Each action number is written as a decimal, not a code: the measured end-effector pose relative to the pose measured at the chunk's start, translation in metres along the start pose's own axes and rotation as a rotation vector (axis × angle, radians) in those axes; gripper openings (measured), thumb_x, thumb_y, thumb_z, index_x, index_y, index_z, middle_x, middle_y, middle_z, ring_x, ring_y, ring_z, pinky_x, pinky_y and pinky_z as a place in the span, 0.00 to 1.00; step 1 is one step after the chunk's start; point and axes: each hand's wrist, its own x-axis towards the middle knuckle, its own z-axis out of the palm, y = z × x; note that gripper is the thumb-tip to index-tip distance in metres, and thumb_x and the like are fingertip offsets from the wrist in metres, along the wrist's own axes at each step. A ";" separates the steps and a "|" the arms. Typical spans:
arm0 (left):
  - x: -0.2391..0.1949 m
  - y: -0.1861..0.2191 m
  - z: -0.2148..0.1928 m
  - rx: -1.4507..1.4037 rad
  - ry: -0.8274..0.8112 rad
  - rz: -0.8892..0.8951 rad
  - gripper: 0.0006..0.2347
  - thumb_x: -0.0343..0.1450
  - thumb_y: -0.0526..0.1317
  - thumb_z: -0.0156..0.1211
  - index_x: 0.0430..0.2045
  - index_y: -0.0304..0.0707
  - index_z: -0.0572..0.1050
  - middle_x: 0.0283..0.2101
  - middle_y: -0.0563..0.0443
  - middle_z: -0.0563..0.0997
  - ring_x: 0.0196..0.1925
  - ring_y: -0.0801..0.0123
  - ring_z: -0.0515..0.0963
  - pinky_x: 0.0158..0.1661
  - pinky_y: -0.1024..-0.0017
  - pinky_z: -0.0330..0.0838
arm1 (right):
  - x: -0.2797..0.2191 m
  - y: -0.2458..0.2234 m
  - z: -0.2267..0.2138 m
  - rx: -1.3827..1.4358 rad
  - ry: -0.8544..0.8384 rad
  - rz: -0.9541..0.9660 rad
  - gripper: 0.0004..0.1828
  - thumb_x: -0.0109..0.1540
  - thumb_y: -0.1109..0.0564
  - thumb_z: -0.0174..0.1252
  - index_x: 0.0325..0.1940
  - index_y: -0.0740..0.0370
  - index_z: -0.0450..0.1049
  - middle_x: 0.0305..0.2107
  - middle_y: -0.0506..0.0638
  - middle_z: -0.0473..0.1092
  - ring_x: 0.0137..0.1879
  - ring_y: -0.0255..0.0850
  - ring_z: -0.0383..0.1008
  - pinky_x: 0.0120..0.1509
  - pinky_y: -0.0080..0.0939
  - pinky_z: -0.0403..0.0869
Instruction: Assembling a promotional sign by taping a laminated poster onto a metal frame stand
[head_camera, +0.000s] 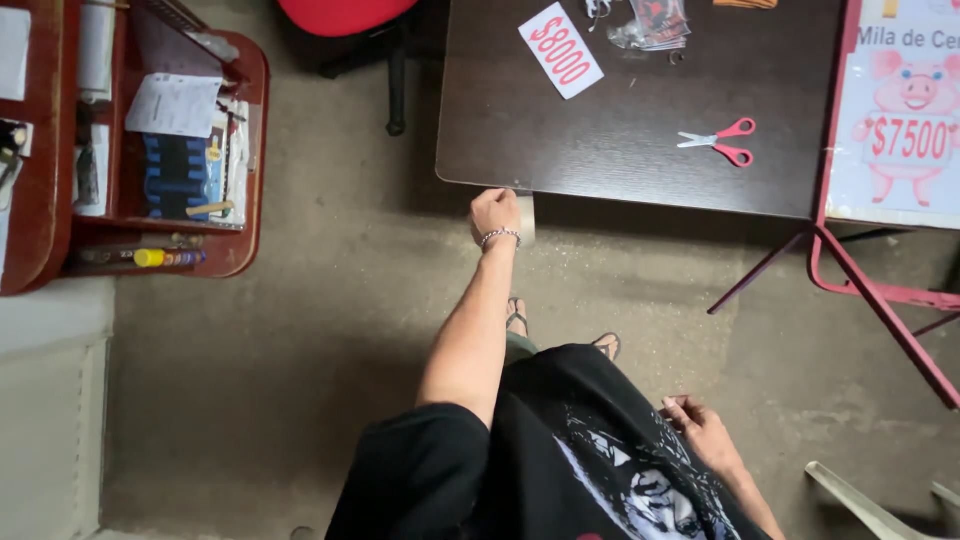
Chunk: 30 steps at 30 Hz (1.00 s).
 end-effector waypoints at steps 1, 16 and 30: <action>-0.008 0.011 -0.006 0.026 0.027 -0.041 0.10 0.61 0.44 0.53 0.23 0.53 0.84 0.34 0.50 0.85 0.35 0.50 0.82 0.33 0.61 0.73 | -0.005 0.001 0.000 -0.093 0.018 -0.030 0.18 0.68 0.44 0.56 0.37 0.60 0.80 0.29 0.49 0.77 0.38 0.37 0.73 0.50 0.38 0.69; -0.041 -0.033 0.018 -0.062 0.176 0.274 0.06 0.67 0.44 0.59 0.28 0.53 0.84 0.34 0.53 0.86 0.42 0.55 0.85 0.49 0.54 0.78 | -0.016 -0.086 0.000 0.258 -0.016 -0.312 0.18 0.69 0.52 0.58 0.51 0.73 0.76 0.38 0.65 0.77 0.42 0.51 0.76 0.48 0.51 0.78; -0.177 -0.050 -0.065 -0.050 -0.376 0.761 0.05 0.68 0.41 0.67 0.30 0.61 0.86 0.15 0.56 0.78 0.25 0.68 0.84 0.30 0.68 0.80 | -0.047 -0.239 0.033 0.017 -0.164 -0.666 0.38 0.54 0.61 0.73 0.66 0.70 0.66 0.58 0.66 0.69 0.64 0.59 0.70 0.61 0.56 0.75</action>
